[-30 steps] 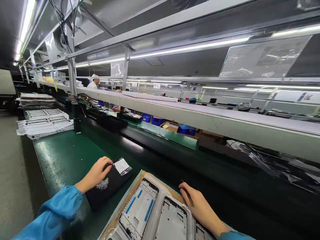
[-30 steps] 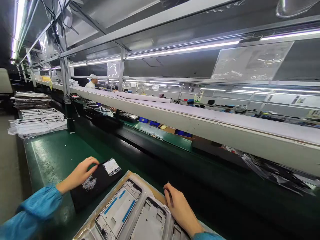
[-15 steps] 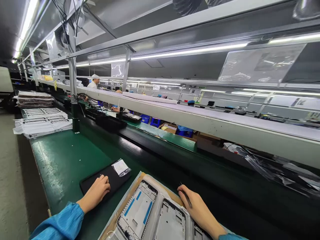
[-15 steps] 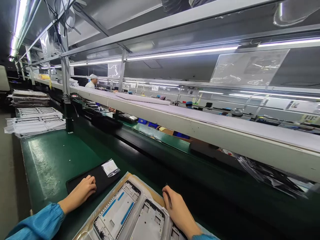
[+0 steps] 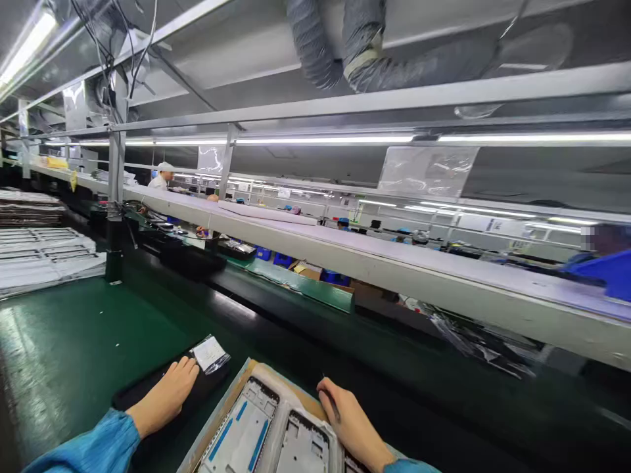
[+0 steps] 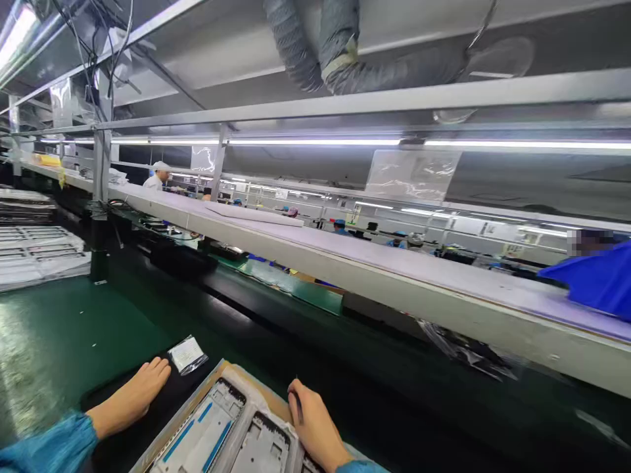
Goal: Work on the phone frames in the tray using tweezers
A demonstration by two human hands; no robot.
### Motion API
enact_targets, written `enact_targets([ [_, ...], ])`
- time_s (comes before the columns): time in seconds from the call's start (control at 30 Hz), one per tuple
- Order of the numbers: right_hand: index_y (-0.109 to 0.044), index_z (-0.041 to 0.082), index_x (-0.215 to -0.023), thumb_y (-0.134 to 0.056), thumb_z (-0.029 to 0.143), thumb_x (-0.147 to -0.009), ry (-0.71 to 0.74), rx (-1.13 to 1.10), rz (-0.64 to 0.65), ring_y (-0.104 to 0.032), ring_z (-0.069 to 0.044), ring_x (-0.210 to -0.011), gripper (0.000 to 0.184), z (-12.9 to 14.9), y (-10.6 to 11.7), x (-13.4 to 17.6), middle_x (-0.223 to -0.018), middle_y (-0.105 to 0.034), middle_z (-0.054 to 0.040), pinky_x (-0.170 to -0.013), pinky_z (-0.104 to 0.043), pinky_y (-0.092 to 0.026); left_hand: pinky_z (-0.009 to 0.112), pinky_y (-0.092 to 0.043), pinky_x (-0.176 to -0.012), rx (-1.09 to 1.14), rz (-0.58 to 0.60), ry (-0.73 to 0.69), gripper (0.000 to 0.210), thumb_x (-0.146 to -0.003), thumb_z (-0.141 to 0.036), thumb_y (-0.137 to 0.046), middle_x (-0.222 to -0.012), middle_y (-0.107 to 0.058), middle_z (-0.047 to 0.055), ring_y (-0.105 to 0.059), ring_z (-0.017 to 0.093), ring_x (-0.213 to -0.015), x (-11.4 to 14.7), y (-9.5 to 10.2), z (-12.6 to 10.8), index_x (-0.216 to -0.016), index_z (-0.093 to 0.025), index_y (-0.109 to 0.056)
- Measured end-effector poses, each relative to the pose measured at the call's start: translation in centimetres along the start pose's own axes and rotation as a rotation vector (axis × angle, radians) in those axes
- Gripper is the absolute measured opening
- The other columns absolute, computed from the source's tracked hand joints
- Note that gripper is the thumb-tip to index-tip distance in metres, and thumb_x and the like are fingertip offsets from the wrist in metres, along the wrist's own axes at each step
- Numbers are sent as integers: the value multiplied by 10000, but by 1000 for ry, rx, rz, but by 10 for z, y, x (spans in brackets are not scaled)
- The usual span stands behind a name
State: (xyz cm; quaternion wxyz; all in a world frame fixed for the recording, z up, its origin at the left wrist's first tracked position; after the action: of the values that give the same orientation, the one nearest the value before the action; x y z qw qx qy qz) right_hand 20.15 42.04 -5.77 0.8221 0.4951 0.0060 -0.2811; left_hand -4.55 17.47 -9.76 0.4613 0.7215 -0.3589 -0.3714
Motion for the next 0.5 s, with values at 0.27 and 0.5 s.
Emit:
enact_targets([
  [0.27, -537, 203, -860, -316, 251, -962, -1, 67, -20, -647, -204, -785, 248, -4, -1, 2, -839, -676, -71, -729, -299, -481, 299, -436, -688, 580, -223, -112, 312, -960, -437, -251, -806, -526, 23, -491, 188, -733, -36, 65, -82, -868, -222, -458],
  [0.5, -601, 200, -910, -384, 213, -959, -14, 148, -153, -650, -204, -825, 222, -16, 2, 6, -904, -685, -75, -768, -288, -489, 255, -400, -617, 1358, -211, -309, 487, -790, -653, -656, -689, -504, 4, -448, 141, -636, -43, 72, -157, -751, -171, -605],
])
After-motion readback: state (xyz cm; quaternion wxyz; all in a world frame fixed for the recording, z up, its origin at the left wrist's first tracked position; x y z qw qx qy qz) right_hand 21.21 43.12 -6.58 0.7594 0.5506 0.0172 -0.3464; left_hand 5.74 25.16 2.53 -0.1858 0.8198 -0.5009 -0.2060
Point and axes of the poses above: each hand's wrist, its own x-axis away from the middle knuckle, its own y-axis out of the back of the hand, z = x × y, the point moved 6 cm from there along -x, towards the middle knuckle
